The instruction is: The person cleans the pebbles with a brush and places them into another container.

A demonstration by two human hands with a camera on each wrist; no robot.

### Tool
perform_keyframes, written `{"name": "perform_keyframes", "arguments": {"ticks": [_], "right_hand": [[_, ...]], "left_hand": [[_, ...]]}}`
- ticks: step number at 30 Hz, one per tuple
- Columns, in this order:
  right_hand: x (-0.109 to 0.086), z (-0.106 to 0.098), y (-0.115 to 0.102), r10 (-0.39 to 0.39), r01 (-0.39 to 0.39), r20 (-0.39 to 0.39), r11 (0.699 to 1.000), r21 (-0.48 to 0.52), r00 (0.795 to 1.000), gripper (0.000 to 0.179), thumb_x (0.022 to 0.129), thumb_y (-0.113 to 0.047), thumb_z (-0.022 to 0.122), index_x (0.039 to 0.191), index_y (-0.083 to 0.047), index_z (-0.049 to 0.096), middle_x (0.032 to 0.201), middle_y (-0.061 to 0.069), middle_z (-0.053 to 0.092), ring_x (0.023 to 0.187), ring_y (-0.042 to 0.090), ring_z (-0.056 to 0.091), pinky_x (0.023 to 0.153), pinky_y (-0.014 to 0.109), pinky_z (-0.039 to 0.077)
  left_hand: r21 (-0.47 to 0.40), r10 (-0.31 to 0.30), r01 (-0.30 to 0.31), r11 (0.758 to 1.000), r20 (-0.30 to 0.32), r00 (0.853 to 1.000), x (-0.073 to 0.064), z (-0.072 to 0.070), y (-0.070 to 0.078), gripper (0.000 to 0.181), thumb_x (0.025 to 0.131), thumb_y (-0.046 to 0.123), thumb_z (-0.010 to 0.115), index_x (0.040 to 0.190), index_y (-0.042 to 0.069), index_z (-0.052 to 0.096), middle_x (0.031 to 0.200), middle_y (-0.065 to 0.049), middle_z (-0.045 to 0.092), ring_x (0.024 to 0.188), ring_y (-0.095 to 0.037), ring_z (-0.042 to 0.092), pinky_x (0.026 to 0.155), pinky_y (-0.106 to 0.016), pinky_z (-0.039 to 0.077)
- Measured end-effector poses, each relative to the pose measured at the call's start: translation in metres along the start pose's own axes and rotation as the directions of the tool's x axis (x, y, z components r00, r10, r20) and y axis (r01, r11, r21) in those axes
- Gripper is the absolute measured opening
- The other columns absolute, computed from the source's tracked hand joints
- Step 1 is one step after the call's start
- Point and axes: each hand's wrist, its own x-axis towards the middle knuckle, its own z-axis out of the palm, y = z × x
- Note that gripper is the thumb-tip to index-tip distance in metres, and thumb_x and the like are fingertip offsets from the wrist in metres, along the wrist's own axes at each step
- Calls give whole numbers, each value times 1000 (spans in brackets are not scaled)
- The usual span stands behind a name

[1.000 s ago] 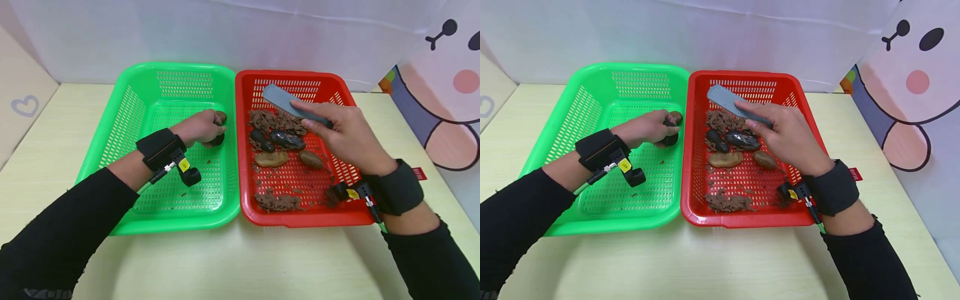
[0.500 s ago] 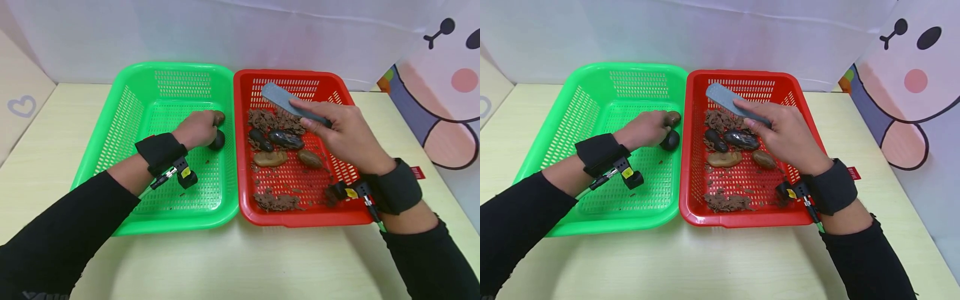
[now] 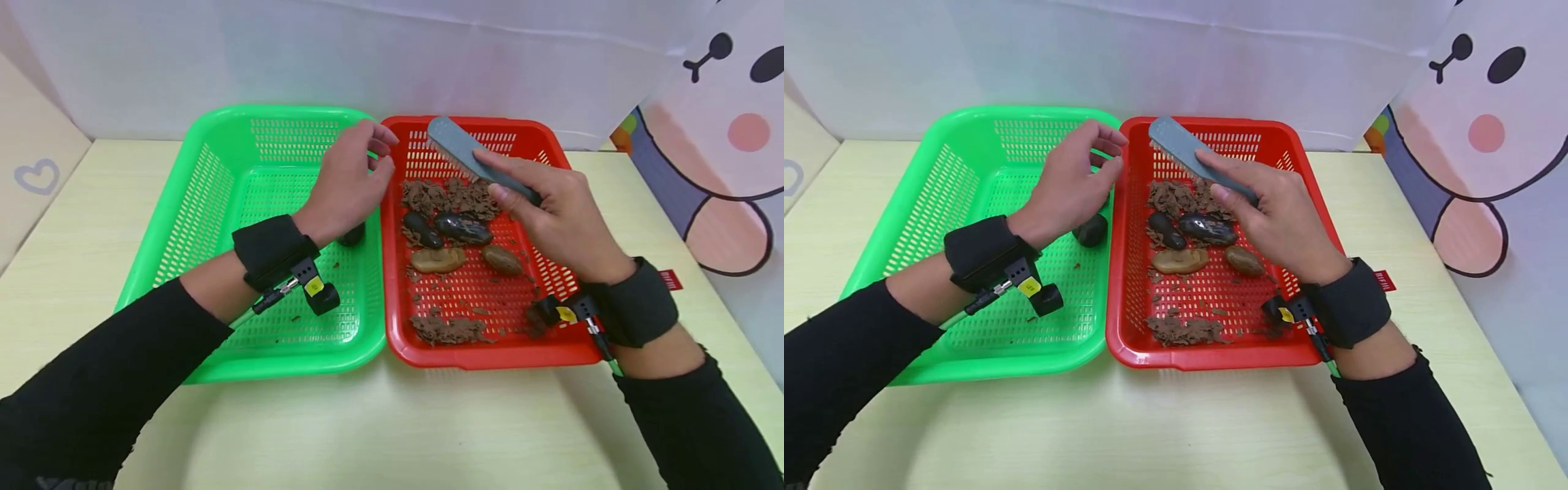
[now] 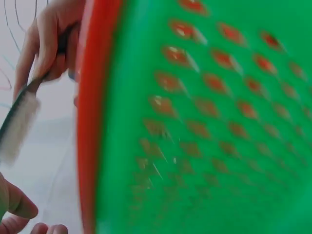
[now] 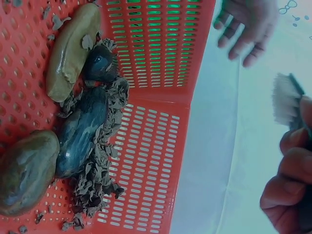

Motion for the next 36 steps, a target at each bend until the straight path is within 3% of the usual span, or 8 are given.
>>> {"name": "perform_keyframes", "arguments": {"ticks": [11, 17, 20, 22, 25, 27, 30, 36], "right_hand": [[4, 2, -3, -139, 168, -264, 981, 92, 955, 40, 98, 2, 62, 137, 2, 59, 134, 16, 64, 121, 11, 62, 105, 26, 48], [3, 9, -10, -146, 214, -371, 966, 149, 917, 38, 100, -9, 64, 134, 8, 59, 130, 17, 65, 117, 12, 65, 104, 29, 50], [3, 10, -13, -165, 224, -350, 965, 135, 922, 37, 99, -8, 64, 133, 8, 60, 129, 16, 67, 111, 9, 67, 101, 24, 50], [4, 11, -15, -175, 223, -334, 968, 111, 926, 37, 98, -4, 64, 133, 6, 60, 128, 15, 67, 110, 9, 67, 101, 24, 50], [6, 12, -18, -165, 209, -330, 973, 101, 929, 38, 96, 3, 63, 134, 5, 61, 130, 14, 66, 116, 11, 65, 105, 28, 49], [7, 13, -20, -155, 200, -328, 974, 109, 932, 40, 95, 7, 62, 135, 4, 60, 131, 13, 66, 122, 14, 63, 108, 32, 47], [10, 17, -22, -147, 196, -319, 972, 128, 936, 41, 94, 10, 61, 135, 4, 60, 132, 13, 65, 123, 16, 62, 107, 32, 48], [13, 19, -22, -154, 194, -294, 975, 112, 943, 43, 93, 12, 61, 136, 3, 60, 132, 12, 65, 121, 13, 62, 106, 29, 48]], "left_hand": [[-17, -93, 99, 995, 209, 973, 40, 42, 57, 17, 104, 14, 51, 119, 8, 57, 111, -4, 62, 88, -17, 57, 73, -24, 47], [54, -99, 86, 995, 356, 929, 56, 72, 60, 31, 102, 8, 48, 72, 11, 44, 67, -2, 38, 57, -15, 34, 56, -25, 30], [150, -19, -76, 986, 547, 837, 60, 92, 55, 33, 98, 3, 49, 68, 10, 40, 64, -1, 33, 56, -14, 29, 57, -26, 26], [239, -27, -198, 951, 699, 715, 63, 108, 50, 28, 98, 5, 53, 72, 11, 43, 68, -1, 35, 59, -15, 29, 62, -29, 28], [344, -77, -441, 829, 851, 519, 63, 134, 41, 22, 101, 22, 58, 81, 16, 50, 73, 1, 37, 64, -16, 31, 66, -37, 33], [383, -143, -565, 731, 895, 422, 58, 145, 38, 22, 104, 31, 55, 87, 17, 55, 76, 2, 39, 65, -16, 32, 69, -39, 36], [392, -175, -634, 666, 909, 379, 46, 147, 38, 21, 107, 33, 49, 105, 16, 61, 78, 2, 43, 65, -15, 38, 70, -38, 40], [439, -211, -646, 624, 891, 401, 33, 132, 50, 19, 108, 30, 48, 107, 14, 58, 78, 2, 37, 61, -14, 34, 64, -33, 32]]}}
